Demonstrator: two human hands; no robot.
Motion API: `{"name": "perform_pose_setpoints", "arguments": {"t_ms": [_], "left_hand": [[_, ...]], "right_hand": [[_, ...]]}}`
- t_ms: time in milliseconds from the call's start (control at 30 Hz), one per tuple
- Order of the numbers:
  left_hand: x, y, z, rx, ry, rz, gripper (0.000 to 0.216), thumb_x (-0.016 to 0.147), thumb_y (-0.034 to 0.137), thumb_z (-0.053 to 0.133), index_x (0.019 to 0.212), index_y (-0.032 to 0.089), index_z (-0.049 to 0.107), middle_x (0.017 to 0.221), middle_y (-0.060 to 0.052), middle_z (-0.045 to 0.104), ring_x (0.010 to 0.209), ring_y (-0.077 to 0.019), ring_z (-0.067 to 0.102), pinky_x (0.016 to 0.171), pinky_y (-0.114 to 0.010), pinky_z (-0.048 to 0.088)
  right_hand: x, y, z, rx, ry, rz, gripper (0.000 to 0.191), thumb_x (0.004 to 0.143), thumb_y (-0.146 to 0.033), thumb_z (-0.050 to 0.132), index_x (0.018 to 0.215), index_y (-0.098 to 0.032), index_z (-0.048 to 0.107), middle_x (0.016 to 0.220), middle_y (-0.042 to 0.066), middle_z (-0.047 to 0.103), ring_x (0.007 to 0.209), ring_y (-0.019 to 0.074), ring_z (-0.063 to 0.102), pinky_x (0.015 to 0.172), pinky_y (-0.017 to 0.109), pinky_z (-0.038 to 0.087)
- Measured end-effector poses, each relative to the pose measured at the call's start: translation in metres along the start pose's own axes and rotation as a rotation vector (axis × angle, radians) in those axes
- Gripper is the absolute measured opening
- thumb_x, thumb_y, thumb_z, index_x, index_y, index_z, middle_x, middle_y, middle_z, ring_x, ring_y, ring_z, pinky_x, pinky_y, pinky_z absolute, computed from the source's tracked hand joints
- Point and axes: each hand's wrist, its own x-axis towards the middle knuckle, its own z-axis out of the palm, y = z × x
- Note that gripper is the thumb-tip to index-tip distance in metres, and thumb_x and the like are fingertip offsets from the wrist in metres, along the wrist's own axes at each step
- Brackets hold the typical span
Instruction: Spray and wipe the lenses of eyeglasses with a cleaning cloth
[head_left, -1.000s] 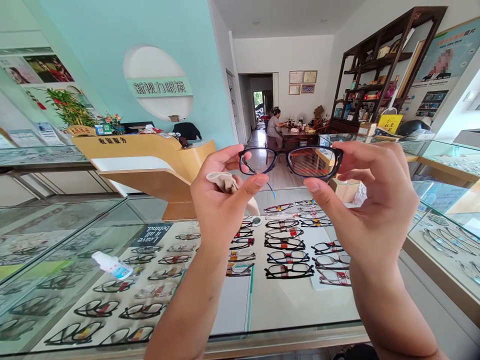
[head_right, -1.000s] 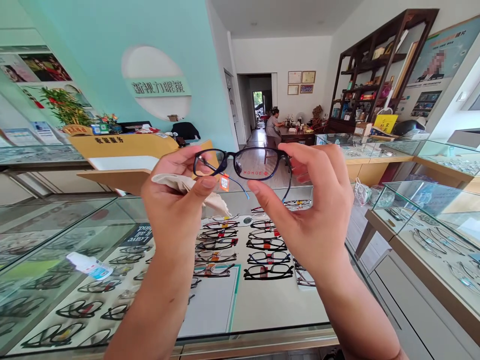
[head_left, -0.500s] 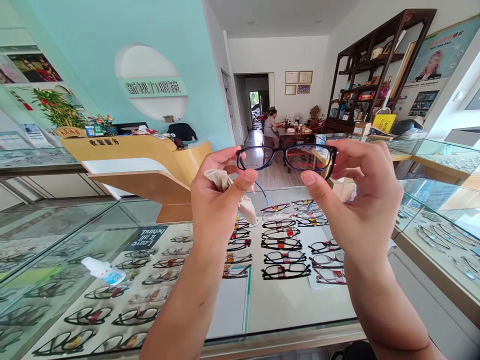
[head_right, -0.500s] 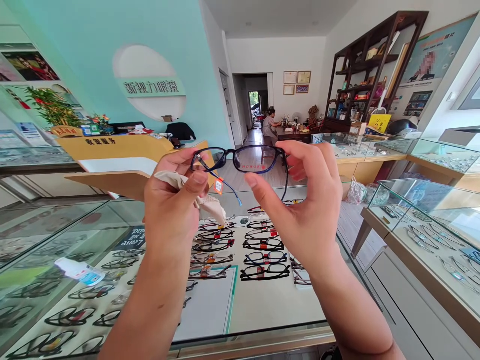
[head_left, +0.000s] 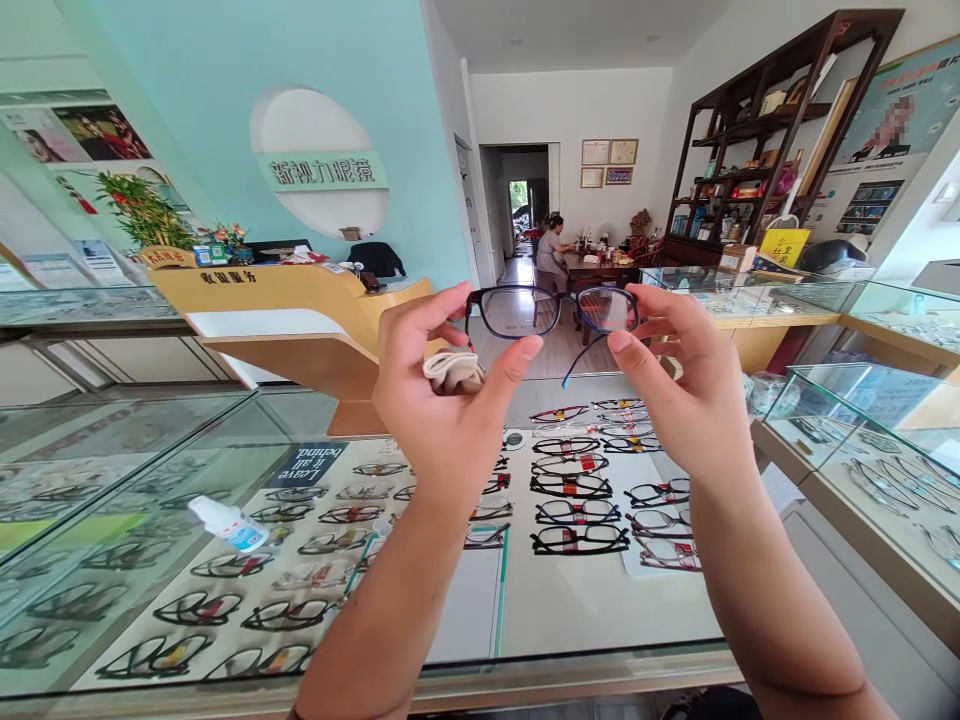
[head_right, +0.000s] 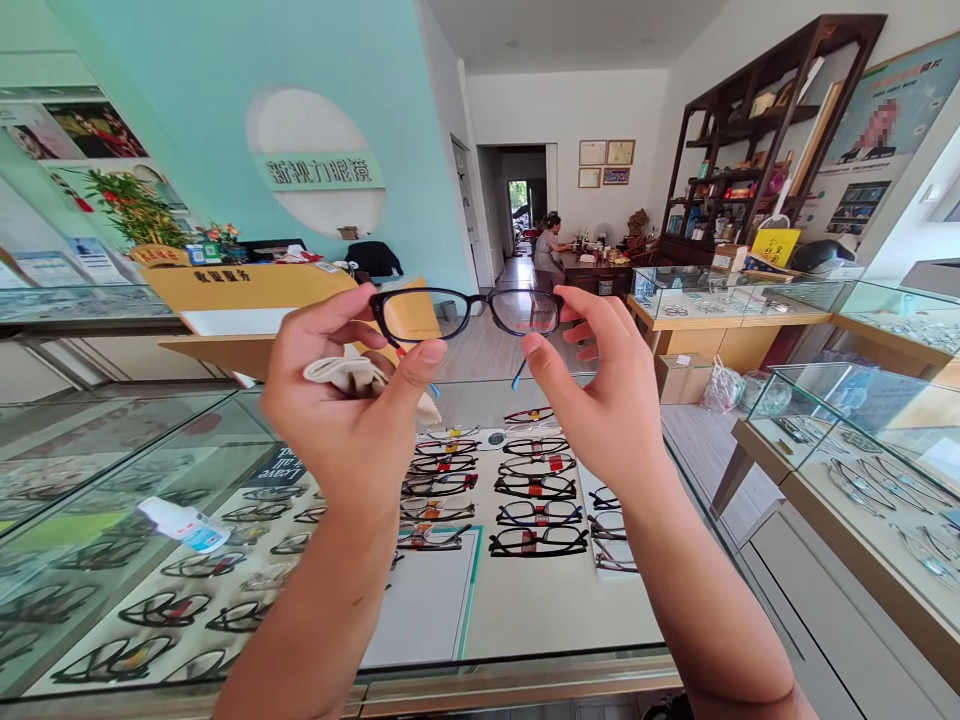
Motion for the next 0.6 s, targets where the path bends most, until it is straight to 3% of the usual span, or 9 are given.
{"name": "perform_pose_setpoints", "arguments": {"t_ms": [133, 333, 600], "left_hand": [[-0.0005, 0.0035, -0.0006, 0.069, 0.021, 0.125, 0.049, 0.077, 0.049, 0.100, 0.120, 0.037, 0.077, 0.113, -0.006, 0.066, 0.092, -0.0245, 0.063, 0.083, -0.047, 0.058], [-0.0012, 0.0031, -0.0029, 0.127, 0.023, 0.181, 0.048, 0.080, 0.046, 0.098, 0.122, 0.036, 0.076, 0.115, -0.007, 0.066, 0.091, -0.0241, 0.061, 0.083, -0.047, 0.057], [-0.0032, 0.0058, -0.0063, 0.062, -0.023, 0.031, 0.052, 0.078, 0.056, 0.098, 0.121, 0.037, 0.076, 0.120, -0.008, 0.063, 0.105, -0.0290, 0.060, 0.089, -0.050, 0.059]], "right_hand": [[0.0005, 0.0040, 0.0029, 0.011, -0.048, 0.048, 0.040, 0.100, -0.043, 0.069, 0.138, -0.029, 0.071, 0.123, 0.008, 0.075, 0.104, 0.0257, 0.071, 0.087, 0.046, 0.061], [0.0009, 0.0047, 0.0063, 0.074, -0.104, 0.099, 0.038, 0.101, -0.041, 0.067, 0.136, -0.027, 0.071, 0.123, 0.009, 0.075, 0.103, 0.0248, 0.071, 0.082, 0.042, 0.061], [0.0000, 0.0029, 0.0074, 0.072, -0.090, 0.100, 0.033, 0.100, -0.039, 0.068, 0.131, -0.026, 0.072, 0.119, 0.007, 0.075, 0.095, 0.0209, 0.070, 0.079, 0.039, 0.058]]}}
